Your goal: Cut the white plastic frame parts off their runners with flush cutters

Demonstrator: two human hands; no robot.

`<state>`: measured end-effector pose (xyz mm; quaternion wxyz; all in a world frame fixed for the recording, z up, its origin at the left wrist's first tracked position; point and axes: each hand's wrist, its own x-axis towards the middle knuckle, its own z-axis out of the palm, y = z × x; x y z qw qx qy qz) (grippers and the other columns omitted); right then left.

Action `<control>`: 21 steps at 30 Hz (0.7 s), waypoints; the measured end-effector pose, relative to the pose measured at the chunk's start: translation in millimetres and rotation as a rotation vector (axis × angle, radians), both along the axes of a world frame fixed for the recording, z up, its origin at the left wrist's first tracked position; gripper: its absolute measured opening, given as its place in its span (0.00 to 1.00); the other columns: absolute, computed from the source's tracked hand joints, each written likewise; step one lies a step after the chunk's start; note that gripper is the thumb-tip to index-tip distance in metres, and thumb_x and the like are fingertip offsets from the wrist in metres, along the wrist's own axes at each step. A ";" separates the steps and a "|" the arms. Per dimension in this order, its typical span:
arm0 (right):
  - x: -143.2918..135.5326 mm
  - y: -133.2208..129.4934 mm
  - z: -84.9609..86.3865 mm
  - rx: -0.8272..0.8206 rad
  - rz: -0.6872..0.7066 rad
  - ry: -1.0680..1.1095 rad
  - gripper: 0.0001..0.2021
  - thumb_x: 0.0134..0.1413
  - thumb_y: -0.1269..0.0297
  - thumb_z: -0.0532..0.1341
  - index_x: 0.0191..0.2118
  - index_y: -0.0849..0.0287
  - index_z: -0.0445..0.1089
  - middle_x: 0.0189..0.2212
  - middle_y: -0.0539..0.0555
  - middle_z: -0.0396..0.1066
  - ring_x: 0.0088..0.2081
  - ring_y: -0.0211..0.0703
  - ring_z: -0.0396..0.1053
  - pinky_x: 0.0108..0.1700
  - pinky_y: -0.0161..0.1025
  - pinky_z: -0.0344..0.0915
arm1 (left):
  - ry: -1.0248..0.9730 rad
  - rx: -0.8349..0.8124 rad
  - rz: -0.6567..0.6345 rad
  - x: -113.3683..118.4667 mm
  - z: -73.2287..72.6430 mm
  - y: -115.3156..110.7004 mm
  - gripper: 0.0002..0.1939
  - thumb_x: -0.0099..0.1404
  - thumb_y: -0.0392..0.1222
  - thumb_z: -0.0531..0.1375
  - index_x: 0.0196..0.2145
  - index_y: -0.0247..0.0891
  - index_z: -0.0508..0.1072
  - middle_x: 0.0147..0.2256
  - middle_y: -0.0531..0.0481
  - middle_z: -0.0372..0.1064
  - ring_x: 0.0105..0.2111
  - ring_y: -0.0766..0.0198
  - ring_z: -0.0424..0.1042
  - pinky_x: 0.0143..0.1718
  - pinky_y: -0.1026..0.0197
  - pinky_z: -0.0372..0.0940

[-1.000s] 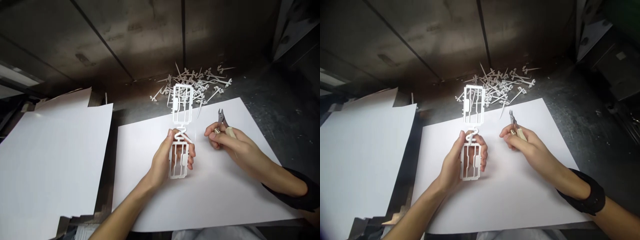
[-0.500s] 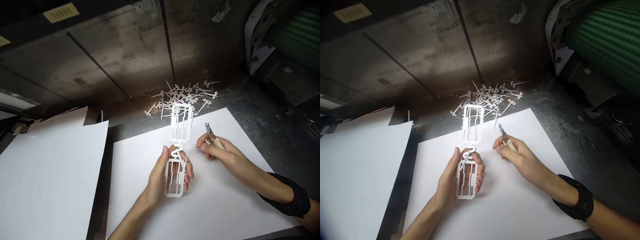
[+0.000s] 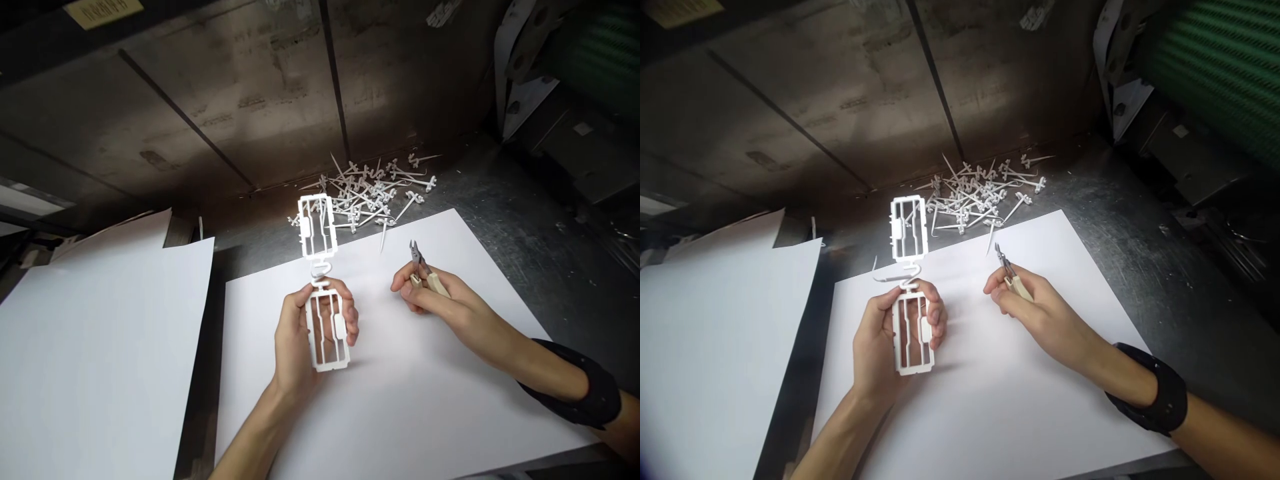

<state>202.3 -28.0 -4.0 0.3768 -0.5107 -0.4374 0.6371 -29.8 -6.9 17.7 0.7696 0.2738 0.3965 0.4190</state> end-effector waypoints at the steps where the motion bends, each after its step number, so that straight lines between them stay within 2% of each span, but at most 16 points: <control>1: 0.4 -0.4 -0.9 0.000 0.009 -0.011 0.08 0.76 0.57 0.61 0.45 0.54 0.73 0.33 0.48 0.61 0.37 0.45 0.59 0.42 0.41 0.56 | -0.020 -0.005 0.042 1.3 1.6 0.4 0.22 0.79 0.50 0.51 0.38 0.34 0.78 0.29 0.46 0.66 0.28 0.61 0.69 0.30 0.63 0.70; 3: 1.3 -1.2 -3.5 0.005 0.034 -0.039 0.09 0.77 0.55 0.61 0.47 0.53 0.74 0.34 0.49 0.62 0.37 0.46 0.60 0.42 0.41 0.56 | -0.057 -0.022 0.090 4.1 3.1 1.1 0.20 0.79 0.53 0.55 0.41 0.35 0.76 0.32 0.49 0.62 0.30 0.62 0.68 0.34 0.61 0.72; 5: 2.3 -1.8 -6.3 0.016 0.063 -0.064 0.10 0.77 0.53 0.61 0.48 0.53 0.74 0.34 0.49 0.62 0.37 0.46 0.60 0.41 0.41 0.57 | -0.060 -0.039 0.097 5.5 1.6 1.5 0.20 0.75 0.59 0.64 0.43 0.37 0.75 0.35 0.52 0.60 0.29 0.65 0.65 0.30 0.64 0.72; 8: 3.6 -1.7 -8.8 0.029 0.094 -0.083 0.11 0.77 0.53 0.61 0.50 0.54 0.73 0.34 0.50 0.62 0.37 0.47 0.61 0.41 0.41 0.59 | 0.026 0.026 0.065 4.1 -4.6 1.1 0.27 0.63 0.63 0.75 0.41 0.41 0.69 0.35 0.56 0.57 0.23 0.71 0.57 0.16 0.72 0.58; 10: 4.1 -0.9 -8.9 0.030 0.096 -0.087 0.11 0.77 0.53 0.61 0.50 0.54 0.74 0.34 0.49 0.63 0.37 0.46 0.62 0.41 0.41 0.59 | 0.104 0.107 0.015 1.9 -8.7 0.4 0.28 0.63 0.63 0.75 0.40 0.43 0.66 0.35 0.57 0.58 0.21 0.72 0.56 0.14 0.73 0.54; 13: 4.1 0.3 -8.8 0.018 0.087 -0.109 0.10 0.76 0.53 0.63 0.49 0.54 0.74 0.33 0.49 0.64 0.37 0.46 0.63 0.40 0.40 0.59 | 0.201 0.188 -0.081 -0.5 -10.8 -0.5 0.24 0.68 0.58 0.73 0.43 0.43 0.66 0.33 0.55 0.61 0.23 0.69 0.60 0.18 0.71 0.59; 16: 2.6 0.4 -10.3 0.017 0.065 -0.163 0.09 0.73 0.55 0.66 0.50 0.53 0.73 0.35 0.48 0.66 0.36 0.45 0.63 0.38 0.40 0.59 | 0.294 0.257 -0.131 -1.1 -8.8 -0.9 0.19 0.71 0.53 0.71 0.42 0.39 0.69 0.33 0.53 0.64 0.28 0.68 0.62 0.26 0.71 0.61; 18: 0.8 0.1 -11.6 0.043 0.050 -0.192 0.09 0.72 0.56 0.66 0.48 0.54 0.73 0.37 0.48 0.68 0.36 0.44 0.64 0.38 0.40 0.59 | 0.341 0.302 -0.149 -0.9 -7.4 -1.1 0.16 0.74 0.52 0.69 0.43 0.37 0.73 0.36 0.50 0.67 0.32 0.67 0.65 0.32 0.70 0.62; 21: -2.5 0.0 -11.7 0.092 0.040 -0.224 0.12 0.72 0.52 0.67 0.43 0.56 0.72 0.33 0.48 0.68 0.33 0.43 0.64 0.37 0.40 0.58 | 0.324 0.301 -0.162 0.5 -7.7 -1.4 0.14 0.76 0.52 0.66 0.45 0.37 0.75 0.43 0.46 0.72 0.38 0.65 0.68 0.39 0.69 0.65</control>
